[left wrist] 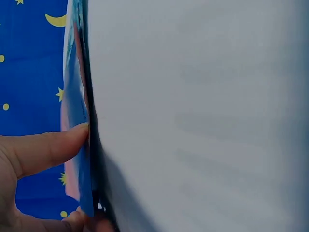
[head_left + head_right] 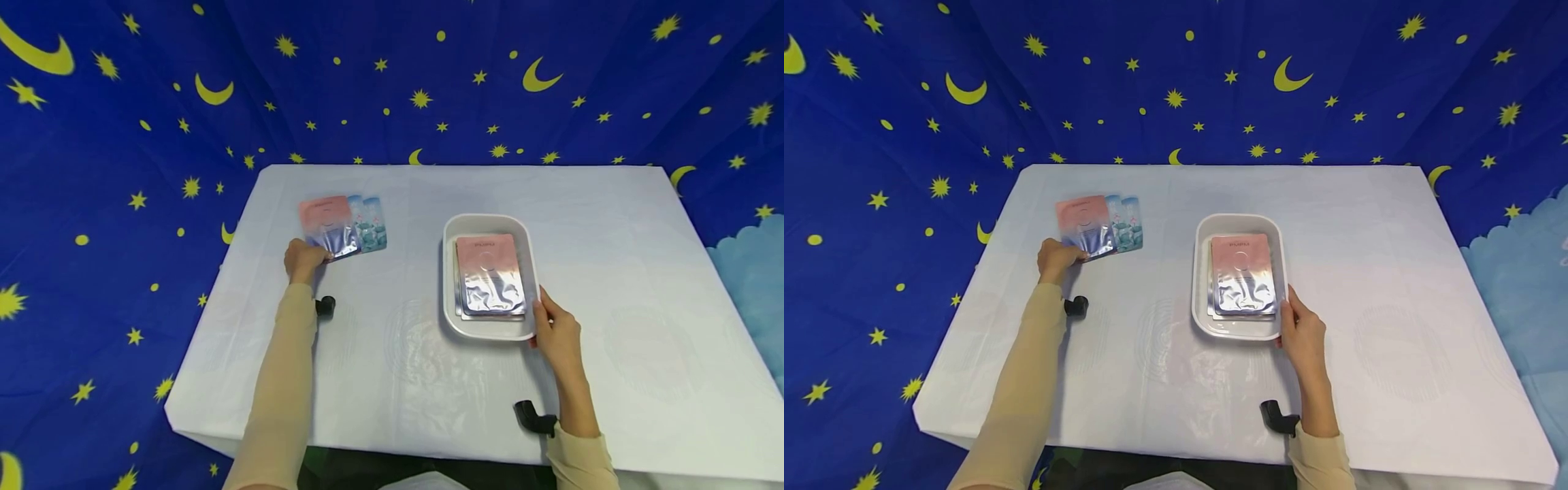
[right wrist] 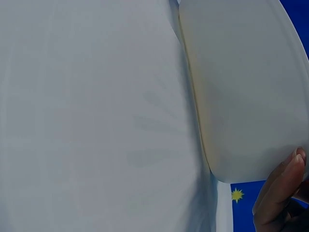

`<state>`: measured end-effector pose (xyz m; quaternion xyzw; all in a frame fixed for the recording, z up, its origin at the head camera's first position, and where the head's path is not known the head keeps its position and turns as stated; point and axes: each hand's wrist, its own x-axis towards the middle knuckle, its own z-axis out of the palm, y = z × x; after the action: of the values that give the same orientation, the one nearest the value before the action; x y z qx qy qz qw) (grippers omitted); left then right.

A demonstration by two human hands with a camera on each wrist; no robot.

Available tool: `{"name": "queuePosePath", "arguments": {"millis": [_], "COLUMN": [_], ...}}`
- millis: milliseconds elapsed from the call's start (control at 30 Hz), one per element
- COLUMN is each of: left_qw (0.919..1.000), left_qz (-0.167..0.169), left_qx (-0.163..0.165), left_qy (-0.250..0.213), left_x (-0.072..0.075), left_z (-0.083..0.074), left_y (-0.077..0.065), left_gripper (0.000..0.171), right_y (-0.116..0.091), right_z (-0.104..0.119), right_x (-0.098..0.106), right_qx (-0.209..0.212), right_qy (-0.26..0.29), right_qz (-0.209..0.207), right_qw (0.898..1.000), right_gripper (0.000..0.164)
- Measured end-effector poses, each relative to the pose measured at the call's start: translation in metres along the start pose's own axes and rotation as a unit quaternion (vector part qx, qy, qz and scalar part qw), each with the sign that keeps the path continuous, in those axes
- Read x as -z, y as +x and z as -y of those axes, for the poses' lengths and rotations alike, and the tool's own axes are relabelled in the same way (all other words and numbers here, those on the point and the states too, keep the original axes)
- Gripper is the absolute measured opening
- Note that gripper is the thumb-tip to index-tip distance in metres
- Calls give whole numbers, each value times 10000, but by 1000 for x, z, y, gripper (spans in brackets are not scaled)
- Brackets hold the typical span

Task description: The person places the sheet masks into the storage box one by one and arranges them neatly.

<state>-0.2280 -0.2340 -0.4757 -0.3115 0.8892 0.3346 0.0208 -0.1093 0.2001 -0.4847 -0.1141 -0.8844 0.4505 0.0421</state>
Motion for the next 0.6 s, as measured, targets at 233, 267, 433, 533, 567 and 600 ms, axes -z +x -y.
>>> {"name": "queuePosePath", "arguments": {"millis": [233, 267, 433, 533, 567, 600], "left_qw": [9971, 9957, 9834, 9734, 9700, 9667], "left_qz": [-218, -240, -156, -170, -160, -168], "left_qx": [203, 226, 388, 353, 316, 280], "left_qy": [-704, -860, -1765, -2257, -2406, -2538], "left_x": [5, 6, 8, 10, 10, 11], "left_z": [0, 0, -3, -6, -7, -9], "left_y": [-2, -2, -3, -6, -7, -10], "left_gripper": [31, 31, 35, 33, 33, 32], "right_y": [0, 0, 0, 0, 0, 0], "right_z": [0, 0, 0, 0, 0, 0], "right_x": [1, 1, 2, 2, 2, 2], "right_qx": [26, 40, 86, 126, 132, 136], "right_qy": [39, 13, -42, -32, -22, -5], "right_qz": [6, -5, -20, -7, -5, -8], "right_qw": [10000, 10000, 10000, 9999, 9999, 9999], "right_gripper": [40, 40, 40, 40, 40, 40]}}
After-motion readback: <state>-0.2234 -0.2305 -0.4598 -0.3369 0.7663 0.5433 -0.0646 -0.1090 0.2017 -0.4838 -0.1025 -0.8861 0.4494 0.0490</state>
